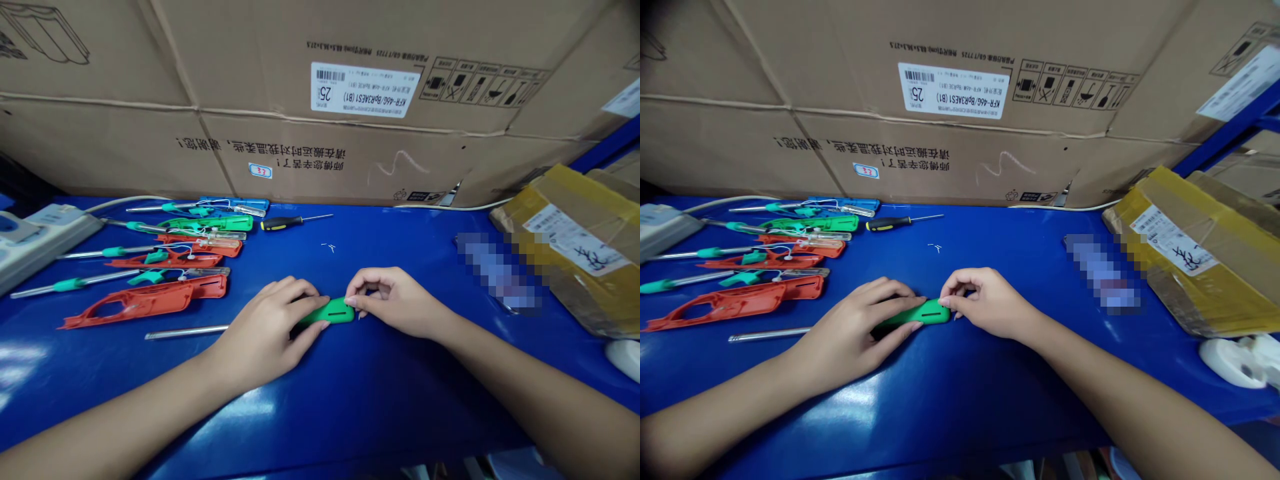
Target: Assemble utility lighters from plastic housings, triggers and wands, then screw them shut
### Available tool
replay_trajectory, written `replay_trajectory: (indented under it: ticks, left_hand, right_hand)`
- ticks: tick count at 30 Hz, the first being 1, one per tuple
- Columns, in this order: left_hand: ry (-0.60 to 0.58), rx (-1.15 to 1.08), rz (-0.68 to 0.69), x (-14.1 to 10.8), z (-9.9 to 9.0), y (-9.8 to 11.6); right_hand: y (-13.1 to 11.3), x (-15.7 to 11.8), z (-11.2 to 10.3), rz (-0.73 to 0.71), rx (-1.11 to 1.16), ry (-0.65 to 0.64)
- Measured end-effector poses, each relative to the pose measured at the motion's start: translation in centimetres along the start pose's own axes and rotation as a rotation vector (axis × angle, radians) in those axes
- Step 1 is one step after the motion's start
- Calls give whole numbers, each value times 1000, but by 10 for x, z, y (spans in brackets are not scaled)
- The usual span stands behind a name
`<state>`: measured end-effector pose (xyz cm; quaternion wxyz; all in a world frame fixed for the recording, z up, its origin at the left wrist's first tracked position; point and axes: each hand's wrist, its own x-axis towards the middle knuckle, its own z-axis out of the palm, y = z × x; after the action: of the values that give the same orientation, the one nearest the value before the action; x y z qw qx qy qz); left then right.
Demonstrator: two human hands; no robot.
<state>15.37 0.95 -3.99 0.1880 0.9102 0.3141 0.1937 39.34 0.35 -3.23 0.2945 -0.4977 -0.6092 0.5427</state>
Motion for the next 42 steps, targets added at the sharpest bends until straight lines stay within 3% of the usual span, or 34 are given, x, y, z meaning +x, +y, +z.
replay_trajectory:
  ticks: [6, 14, 19, 26, 32, 42]
  left_hand:
    - [-2, -5, -6, 0, 0, 0]
    - [47, -23, -29, 1, 3, -1]
    - [63, -15, -27, 2, 2, -2]
    - [74, 2, -24, 1, 2, -2]
    - [68, 5, -23, 0, 1, -2]
    - [60, 7, -19, 1, 2, -3]
  right_hand:
    - [2, -2, 2, -29, -54, 35]
    - [9, -3, 4, -436, -445, 79]
    - [16, 1, 3, -515, -449, 82]
    - [16, 2, 2, -472, -390, 50]
    - [16, 5, -3, -294, -214, -13]
    - [16, 8, -7, -218, -96, -62]
